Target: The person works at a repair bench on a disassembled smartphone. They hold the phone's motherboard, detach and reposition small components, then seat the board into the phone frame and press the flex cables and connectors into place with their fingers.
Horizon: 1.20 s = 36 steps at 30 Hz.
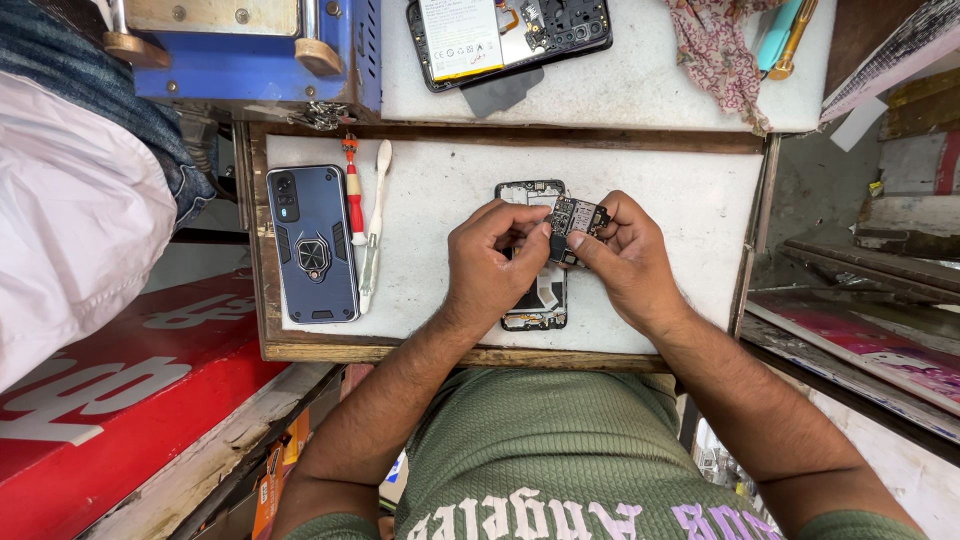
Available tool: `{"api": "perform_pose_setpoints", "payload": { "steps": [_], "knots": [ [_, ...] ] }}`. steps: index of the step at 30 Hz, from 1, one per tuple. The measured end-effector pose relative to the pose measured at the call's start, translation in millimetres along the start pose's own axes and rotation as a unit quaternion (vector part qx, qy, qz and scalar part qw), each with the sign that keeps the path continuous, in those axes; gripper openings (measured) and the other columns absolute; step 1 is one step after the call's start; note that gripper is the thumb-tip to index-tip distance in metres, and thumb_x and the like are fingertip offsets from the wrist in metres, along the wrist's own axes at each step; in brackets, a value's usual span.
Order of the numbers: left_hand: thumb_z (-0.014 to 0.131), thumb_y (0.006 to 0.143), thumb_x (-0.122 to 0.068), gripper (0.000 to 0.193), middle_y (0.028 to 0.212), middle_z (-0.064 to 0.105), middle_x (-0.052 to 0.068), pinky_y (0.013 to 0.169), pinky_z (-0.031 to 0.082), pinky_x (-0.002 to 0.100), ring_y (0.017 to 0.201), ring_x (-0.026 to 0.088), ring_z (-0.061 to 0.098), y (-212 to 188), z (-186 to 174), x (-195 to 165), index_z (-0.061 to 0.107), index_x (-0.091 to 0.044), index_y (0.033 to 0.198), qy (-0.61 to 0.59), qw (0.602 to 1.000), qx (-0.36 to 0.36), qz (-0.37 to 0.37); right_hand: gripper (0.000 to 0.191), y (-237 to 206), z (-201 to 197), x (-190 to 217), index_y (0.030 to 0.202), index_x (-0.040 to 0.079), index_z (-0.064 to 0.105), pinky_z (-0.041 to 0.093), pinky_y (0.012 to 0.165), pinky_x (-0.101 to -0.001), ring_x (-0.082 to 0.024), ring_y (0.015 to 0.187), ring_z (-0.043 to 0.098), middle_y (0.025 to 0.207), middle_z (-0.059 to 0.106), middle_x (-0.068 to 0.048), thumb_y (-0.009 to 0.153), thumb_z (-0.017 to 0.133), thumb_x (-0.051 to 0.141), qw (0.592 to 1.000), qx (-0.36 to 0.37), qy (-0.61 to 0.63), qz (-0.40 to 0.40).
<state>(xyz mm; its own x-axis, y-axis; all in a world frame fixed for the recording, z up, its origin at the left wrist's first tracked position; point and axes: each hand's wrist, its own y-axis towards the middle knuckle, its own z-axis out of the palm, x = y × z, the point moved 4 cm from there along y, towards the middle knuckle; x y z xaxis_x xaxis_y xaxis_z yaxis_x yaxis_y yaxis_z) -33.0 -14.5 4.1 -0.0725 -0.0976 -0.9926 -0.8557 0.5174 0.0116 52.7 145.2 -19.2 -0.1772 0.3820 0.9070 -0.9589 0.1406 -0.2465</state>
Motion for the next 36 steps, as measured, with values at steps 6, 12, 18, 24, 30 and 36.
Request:
{"api": "perform_pose_setpoints", "payload": {
  "steps": [6, 12, 18, 24, 30, 36],
  "knots": [
    [0.070, 0.095, 0.001, 0.017, 0.099, 0.071, 0.010, 0.078, 0.066, 0.024, 0.090, 0.013, 0.075, -1.8, 0.3, 0.3, 0.071, 0.001, 0.112, -0.015, 1.000, -0.002, -0.007, 0.011, -1.1, -1.5, 0.3, 0.106, 0.006, 0.049, 0.063, 0.086, -0.0312, -0.012, 0.093, 0.070, 0.100, 0.069, -0.010, 0.105, 0.060, 0.003, 1.000, 0.013, 0.013, -0.005],
    [0.070, 0.094, 0.002, 0.015, 0.098, 0.071, 0.009, 0.081, 0.067, 0.025, 0.091, 0.013, 0.076, -1.4, 1.0, 0.7, 0.070, 0.002, 0.109, -0.019, 1.000, 0.003, -0.004, 0.012, -3.0, -1.9, -0.6, 0.106, 0.007, 0.050, 0.060, 0.086, -0.0280, -0.009, 0.094, 0.067, 0.100, 0.068, -0.008, 0.104, 0.061, 0.001, 1.000, -0.002, -0.001, -0.004],
    [0.070, 0.094, 0.002, 0.015, 0.098, 0.070, 0.009, 0.081, 0.067, 0.025, 0.091, 0.013, 0.075, -3.2, 0.6, -0.8, 0.070, 0.002, 0.109, -0.020, 1.000, -0.001, -0.002, 0.014, -2.9, -3.9, -1.8, 0.106, 0.008, 0.050, 0.058, 0.085, -0.0269, -0.008, 0.093, 0.065, 0.099, 0.066, -0.006, 0.104, 0.062, 0.001, 1.000, 0.001, 0.012, -0.007],
    [0.069, 0.092, 0.004, 0.015, 0.095, 0.069, 0.008, 0.078, 0.067, 0.024, 0.087, 0.011, 0.073, -2.5, 0.9, 0.3, 0.070, 0.001, 0.107, -0.007, 1.000, 0.005, 0.013, 0.013, -4.1, -5.5, -3.4, 0.106, 0.008, 0.050, 0.058, 0.082, -0.0264, -0.007, 0.091, 0.064, 0.097, 0.066, -0.005, 0.106, 0.061, 0.001, 1.000, 0.008, 0.011, -0.024],
    [0.069, 0.094, 0.004, 0.016, 0.096, 0.069, 0.008, 0.079, 0.066, 0.024, 0.088, 0.011, 0.074, -4.1, 0.7, -2.2, 0.070, 0.001, 0.110, -0.023, 0.999, -0.008, 0.021, 0.012, -3.7, -5.1, -3.4, 0.107, 0.007, 0.049, 0.060, 0.084, -0.0286, -0.009, 0.093, 0.067, 0.100, 0.068, -0.009, 0.106, 0.060, 0.001, 0.999, 0.001, 0.028, -0.025],
    [0.066, 0.100, 0.001, 0.020, 0.101, 0.069, 0.008, 0.080, 0.066, 0.024, 0.092, 0.012, 0.074, -4.5, 0.2, -7.3, 0.068, 0.001, 0.120, -0.036, 0.999, 0.007, 0.023, 0.015, -0.8, -1.7, 4.6, 0.118, 0.004, 0.047, 0.064, 0.087, -0.0351, -0.018, 0.099, 0.072, 0.111, 0.070, -0.016, 0.106, 0.057, 0.003, 0.998, 0.010, 0.068, -0.012]
  ]
}}
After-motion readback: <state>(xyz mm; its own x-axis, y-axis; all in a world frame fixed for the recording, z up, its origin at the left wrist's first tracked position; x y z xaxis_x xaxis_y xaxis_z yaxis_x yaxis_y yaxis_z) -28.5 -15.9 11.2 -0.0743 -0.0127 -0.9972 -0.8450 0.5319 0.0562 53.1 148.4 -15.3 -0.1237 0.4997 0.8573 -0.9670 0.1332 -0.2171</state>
